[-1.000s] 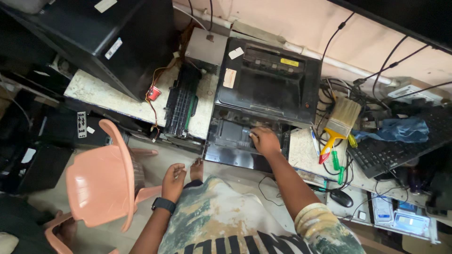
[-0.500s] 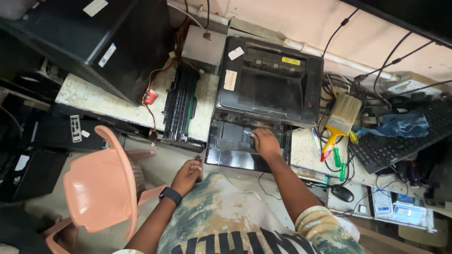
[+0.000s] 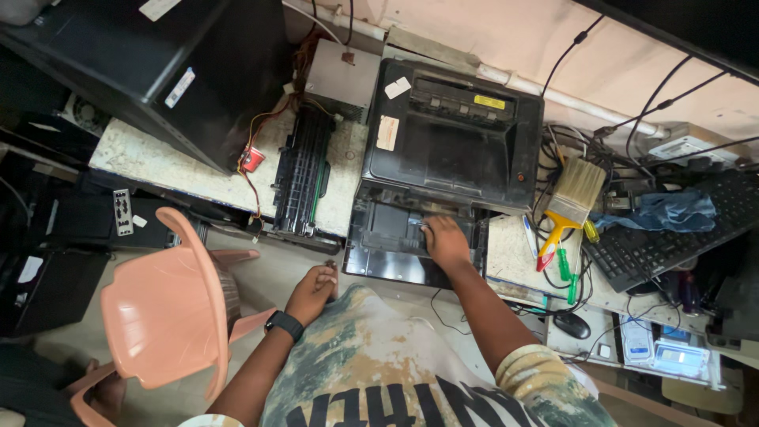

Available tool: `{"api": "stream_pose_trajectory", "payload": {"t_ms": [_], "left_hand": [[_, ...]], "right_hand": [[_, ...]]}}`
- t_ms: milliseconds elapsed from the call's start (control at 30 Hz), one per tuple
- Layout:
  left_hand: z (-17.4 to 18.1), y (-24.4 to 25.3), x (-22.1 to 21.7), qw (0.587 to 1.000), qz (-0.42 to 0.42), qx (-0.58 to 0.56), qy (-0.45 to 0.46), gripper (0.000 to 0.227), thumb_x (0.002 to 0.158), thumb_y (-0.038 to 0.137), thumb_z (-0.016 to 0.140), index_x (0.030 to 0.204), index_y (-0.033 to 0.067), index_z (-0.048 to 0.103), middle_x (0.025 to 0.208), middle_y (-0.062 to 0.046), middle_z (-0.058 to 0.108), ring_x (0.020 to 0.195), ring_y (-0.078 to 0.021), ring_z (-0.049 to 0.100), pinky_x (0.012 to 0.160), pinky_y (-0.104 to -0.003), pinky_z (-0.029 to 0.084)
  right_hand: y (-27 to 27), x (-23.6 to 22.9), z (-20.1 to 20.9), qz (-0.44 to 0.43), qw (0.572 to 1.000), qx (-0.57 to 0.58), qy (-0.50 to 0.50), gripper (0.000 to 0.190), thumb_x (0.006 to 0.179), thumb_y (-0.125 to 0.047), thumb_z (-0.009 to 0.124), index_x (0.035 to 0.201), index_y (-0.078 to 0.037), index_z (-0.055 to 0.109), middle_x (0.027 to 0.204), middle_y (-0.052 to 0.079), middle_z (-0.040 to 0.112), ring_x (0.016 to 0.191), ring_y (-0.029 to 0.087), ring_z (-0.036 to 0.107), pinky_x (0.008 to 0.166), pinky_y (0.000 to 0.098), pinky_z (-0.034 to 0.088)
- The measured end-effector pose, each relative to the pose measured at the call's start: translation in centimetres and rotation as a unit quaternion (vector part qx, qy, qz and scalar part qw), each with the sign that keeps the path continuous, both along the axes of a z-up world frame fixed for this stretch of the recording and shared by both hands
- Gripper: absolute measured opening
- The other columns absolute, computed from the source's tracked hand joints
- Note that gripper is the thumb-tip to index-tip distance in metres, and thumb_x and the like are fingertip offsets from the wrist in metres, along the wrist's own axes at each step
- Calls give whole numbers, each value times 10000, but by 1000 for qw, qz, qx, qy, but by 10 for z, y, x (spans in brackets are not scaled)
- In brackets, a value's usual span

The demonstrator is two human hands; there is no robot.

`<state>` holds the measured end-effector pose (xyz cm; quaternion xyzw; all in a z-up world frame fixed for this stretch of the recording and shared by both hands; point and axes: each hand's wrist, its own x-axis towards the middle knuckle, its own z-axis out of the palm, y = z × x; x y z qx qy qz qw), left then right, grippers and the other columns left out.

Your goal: The person uses a yellow screwdriver to adjust a small black component, then handles a green toner cartridge. They brush the printer's top surface, open the front cover, and insert the toner cartridge into the printer.

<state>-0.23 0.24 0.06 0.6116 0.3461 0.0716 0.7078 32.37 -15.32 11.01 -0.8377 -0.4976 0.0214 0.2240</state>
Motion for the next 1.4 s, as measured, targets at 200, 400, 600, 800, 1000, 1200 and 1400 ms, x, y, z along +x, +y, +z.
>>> {"api": "stream_pose_trajectory", "payload": {"t_ms": [200,400,600,800,1000,1200,1400], "left_hand": [[-2,-2,-4,1000,25,8,0,303,958,113,582,1250,34,562,1085,-74,719,1000,-154,692,897,-291,530],[0,-3,-14,999,26,33,35,302,954,137,600,1241,44,578,1098,-79,718,1027,-155,700,906,-294,531],[-2,-9,-22,997,35,48,40,322,953,142,595,1261,51,570,1086,-73,724,999,-166,702,896,-297,539],[-4,-16,-24,999,45,10,7,314,957,117,596,1256,27,561,1069,-89,721,999,-164,699,901,-304,542],[3,-17,-31,995,36,76,51,292,966,129,604,1244,42,578,1084,-89,718,1018,-174,694,901,-308,540],[13,-20,-40,995,64,76,31,302,958,132,599,1247,51,582,1105,-86,731,1026,-171,704,912,-307,535],[12,-19,-50,995,85,45,23,297,957,143,601,1240,54,585,1084,-85,729,983,-168,707,871,-299,561]], "right_hand": [[1,-1,1,3,1000,14,-16,134,926,-154,677,1036,-79,687,1041,125,709,1016,350,644,903,445,516],[2,3,1,-12,1000,14,-22,117,905,-168,690,1006,-111,704,999,110,716,986,352,663,876,452,513],[2,1,-2,-29,1000,4,-8,124,905,-173,691,1006,-101,698,1010,119,712,1002,359,658,897,458,511],[1,6,-4,5,1000,10,-2,187,888,-201,714,1028,-78,703,1045,135,715,1033,370,650,920,456,501],[-1,12,-11,33,999,8,-17,153,908,-214,716,1000,-93,714,1014,111,727,1020,346,666,939,452,506],[7,21,-20,-15,1000,10,-3,154,902,-237,700,976,-112,750,1002,123,739,966,358,683,879,463,530],[12,25,-18,-28,999,-13,-9,198,910,-289,700,990,-121,768,994,143,746,917,379,691,826,485,539]]}}
